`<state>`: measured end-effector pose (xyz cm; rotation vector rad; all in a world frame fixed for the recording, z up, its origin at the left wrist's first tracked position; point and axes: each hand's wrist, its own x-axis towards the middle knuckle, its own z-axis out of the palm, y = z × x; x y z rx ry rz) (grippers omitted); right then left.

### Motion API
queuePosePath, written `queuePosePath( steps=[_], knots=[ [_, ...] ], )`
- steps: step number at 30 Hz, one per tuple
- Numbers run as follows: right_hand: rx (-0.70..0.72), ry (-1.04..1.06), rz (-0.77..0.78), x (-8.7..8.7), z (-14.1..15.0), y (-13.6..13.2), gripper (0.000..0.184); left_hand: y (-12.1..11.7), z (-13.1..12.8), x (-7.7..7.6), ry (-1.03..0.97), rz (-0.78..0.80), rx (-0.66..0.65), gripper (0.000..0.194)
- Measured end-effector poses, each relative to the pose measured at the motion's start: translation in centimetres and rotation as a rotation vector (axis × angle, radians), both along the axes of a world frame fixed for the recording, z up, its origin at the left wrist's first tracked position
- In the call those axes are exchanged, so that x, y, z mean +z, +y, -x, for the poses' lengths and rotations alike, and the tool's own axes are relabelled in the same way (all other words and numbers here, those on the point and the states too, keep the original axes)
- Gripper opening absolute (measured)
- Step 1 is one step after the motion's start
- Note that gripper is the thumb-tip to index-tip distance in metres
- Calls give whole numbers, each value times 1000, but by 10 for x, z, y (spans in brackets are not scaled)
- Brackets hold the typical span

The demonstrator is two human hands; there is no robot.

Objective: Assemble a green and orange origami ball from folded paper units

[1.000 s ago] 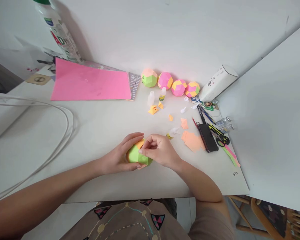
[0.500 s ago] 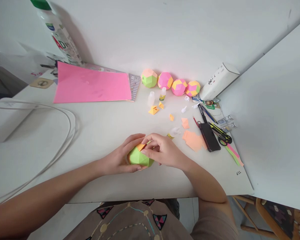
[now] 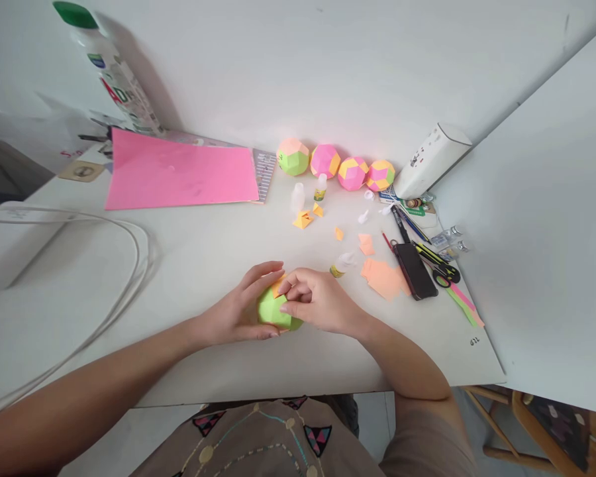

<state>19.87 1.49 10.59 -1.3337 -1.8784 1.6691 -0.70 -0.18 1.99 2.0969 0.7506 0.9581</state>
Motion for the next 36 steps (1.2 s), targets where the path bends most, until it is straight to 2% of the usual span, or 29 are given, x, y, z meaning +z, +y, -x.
queuePosePath(
  steps=[4,9,12,14,18,25,29,33,36],
  knots=[
    [138,-42,26,12,-7,3,25,2,-2,5,-68,131,-82,75],
    [309,-101,-173,17,-19,8,48,5,-1,14,-170,315,-192,63],
    [349,-139,-197,16,-20,9,51,7,1,11,-211,387,-212,61],
    [340,-154,-212,15,-19,9,50,8,2,7,-203,318,-182,59],
    [295,-177,-296,13,-16,8,45,7,2,1,-119,79,-79,57],
    [291,-229,-403,11,-12,7,39,-10,-8,-3,55,-14,16,97],
    [188,-103,-322,3,-5,2,30,-13,-11,-7,88,-63,88,106],
    [36,-18,-80,-2,-1,-1,27,-13,-11,-8,84,-105,152,105],
    [1,37,49,-2,1,-1,26,-13,-12,-10,96,-107,168,104]
  ],
)
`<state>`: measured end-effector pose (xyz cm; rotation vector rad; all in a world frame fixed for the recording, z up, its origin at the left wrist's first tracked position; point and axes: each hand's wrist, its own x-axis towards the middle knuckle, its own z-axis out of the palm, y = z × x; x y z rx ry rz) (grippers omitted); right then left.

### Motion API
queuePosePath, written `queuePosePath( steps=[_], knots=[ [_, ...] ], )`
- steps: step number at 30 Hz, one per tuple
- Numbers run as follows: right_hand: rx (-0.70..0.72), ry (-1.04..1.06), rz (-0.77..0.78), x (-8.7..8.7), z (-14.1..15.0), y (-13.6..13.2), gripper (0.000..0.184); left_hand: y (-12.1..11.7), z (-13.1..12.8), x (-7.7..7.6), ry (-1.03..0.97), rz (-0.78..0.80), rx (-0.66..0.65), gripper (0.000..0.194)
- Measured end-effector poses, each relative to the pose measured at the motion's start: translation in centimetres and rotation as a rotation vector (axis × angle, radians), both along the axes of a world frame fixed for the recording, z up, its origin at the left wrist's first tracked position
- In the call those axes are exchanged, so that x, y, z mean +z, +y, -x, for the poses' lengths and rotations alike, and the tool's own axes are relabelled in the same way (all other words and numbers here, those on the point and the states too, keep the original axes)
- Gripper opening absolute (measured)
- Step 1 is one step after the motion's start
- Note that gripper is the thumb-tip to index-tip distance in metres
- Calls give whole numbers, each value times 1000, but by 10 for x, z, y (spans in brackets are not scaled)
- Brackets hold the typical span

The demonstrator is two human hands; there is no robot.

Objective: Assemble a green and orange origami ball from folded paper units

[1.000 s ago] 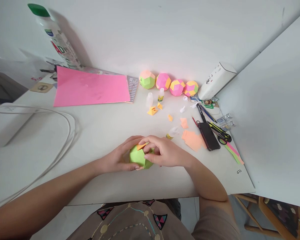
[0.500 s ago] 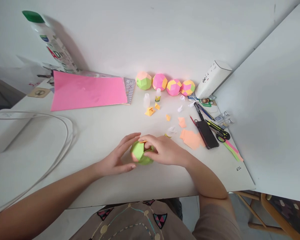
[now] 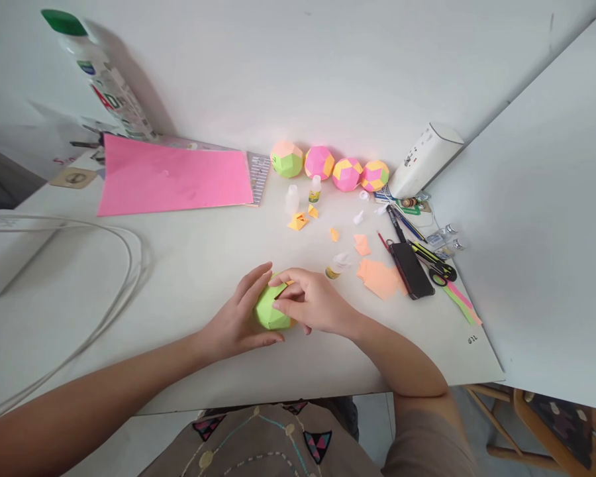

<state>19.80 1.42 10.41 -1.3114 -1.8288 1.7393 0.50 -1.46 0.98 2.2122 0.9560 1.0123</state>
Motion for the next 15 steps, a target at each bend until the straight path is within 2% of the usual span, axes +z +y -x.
queuePosePath(
  steps=[5,8,12,15],
  knots=[
    [5,15,54,0,2,-1,25,-1,-1,-1,6,-16,12,102],
    [17,-4,14,2,2,-4,25,-1,0,0,-9,0,6,101],
    [55,-45,-248,14,-5,-8,21,3,3,1,-20,59,-24,100],
    [-2,-75,-443,24,-13,-7,16,6,6,1,-22,66,-66,99]
  ],
)
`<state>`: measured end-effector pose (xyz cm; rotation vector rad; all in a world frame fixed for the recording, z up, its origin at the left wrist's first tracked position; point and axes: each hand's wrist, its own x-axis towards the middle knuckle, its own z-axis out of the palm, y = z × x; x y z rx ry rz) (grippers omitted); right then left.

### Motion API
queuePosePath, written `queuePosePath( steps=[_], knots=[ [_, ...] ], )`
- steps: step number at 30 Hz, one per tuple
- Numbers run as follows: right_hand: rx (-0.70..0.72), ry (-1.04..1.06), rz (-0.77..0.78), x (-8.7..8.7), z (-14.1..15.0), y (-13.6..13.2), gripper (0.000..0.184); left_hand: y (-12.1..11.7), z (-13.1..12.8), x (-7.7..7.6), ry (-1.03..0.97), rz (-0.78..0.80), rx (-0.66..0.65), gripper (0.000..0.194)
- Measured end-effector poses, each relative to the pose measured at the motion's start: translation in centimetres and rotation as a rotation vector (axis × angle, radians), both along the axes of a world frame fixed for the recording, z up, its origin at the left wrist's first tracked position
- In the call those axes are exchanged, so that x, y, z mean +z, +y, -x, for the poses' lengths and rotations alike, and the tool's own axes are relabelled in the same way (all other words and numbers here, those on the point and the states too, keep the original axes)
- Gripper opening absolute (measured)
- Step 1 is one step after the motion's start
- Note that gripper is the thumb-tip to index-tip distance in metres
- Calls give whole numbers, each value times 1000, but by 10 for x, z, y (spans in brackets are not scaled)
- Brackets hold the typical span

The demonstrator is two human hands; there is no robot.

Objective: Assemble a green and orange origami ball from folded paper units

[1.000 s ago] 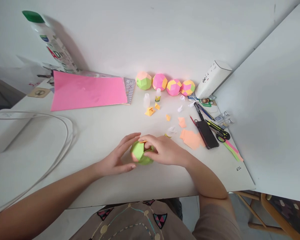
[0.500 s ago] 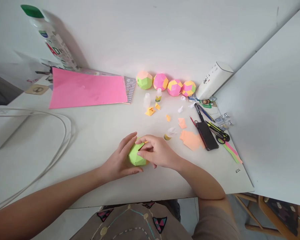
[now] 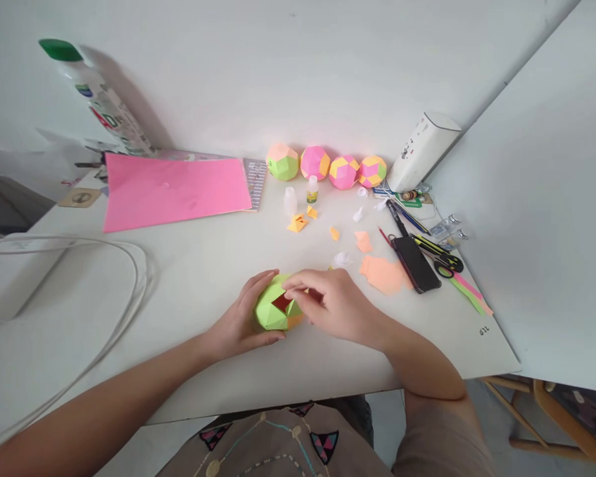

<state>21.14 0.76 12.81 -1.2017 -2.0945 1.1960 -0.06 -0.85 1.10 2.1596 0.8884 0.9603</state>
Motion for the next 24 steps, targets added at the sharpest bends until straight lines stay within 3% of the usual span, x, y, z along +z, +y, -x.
queuePosePath(
  steps=[4,10,15,24],
  knots=[
    [-46,-32,-85,1,-7,8,13,3,1,0,-14,0,-43,94],
    [89,-244,-124,-7,-8,16,13,3,0,-3,-27,-40,-41,94],
    [187,-429,-147,-5,-8,13,26,2,-1,-4,-15,-64,4,94],
    [156,-278,-255,-7,-6,16,20,-1,-1,-5,-1,-48,65,90]
  ],
)
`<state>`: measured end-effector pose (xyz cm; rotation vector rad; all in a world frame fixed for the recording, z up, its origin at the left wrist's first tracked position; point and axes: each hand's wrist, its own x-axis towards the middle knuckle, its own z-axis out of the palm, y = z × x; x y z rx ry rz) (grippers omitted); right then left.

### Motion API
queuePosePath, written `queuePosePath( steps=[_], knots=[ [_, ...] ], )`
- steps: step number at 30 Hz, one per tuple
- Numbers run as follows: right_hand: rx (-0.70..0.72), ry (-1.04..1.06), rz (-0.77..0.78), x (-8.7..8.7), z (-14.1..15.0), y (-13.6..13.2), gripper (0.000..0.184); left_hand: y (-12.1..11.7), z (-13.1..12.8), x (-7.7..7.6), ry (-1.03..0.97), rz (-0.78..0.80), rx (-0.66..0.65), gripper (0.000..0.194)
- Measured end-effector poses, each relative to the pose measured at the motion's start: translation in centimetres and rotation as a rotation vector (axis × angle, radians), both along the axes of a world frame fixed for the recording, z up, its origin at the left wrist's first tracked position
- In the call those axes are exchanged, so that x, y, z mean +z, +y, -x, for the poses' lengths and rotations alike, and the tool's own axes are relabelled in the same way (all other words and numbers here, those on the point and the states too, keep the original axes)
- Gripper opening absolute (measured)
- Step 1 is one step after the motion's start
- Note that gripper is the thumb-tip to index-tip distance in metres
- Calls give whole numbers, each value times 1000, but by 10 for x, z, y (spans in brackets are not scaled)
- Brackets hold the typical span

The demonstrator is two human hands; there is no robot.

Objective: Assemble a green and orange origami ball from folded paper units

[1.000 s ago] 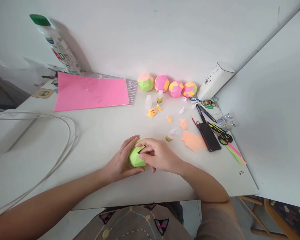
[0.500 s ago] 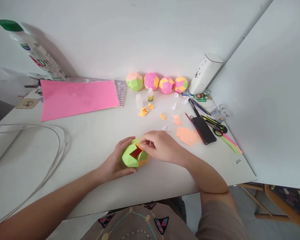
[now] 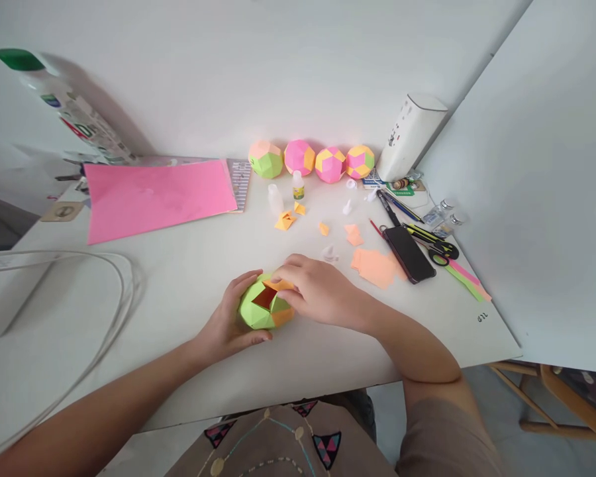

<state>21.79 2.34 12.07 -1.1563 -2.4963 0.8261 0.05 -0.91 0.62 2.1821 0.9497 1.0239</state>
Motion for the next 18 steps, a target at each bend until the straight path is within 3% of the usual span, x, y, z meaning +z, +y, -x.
queuePosePath(
  steps=[4,13,18],
  knots=[
    [88,-28,-28,2,1,-1,17,-1,0,1,35,-39,29,90],
    [262,-342,-210,-2,6,-9,22,2,2,5,78,-186,-10,93],
    [258,-296,-175,-4,6,-8,19,3,1,6,69,-218,-27,93]
  ],
)
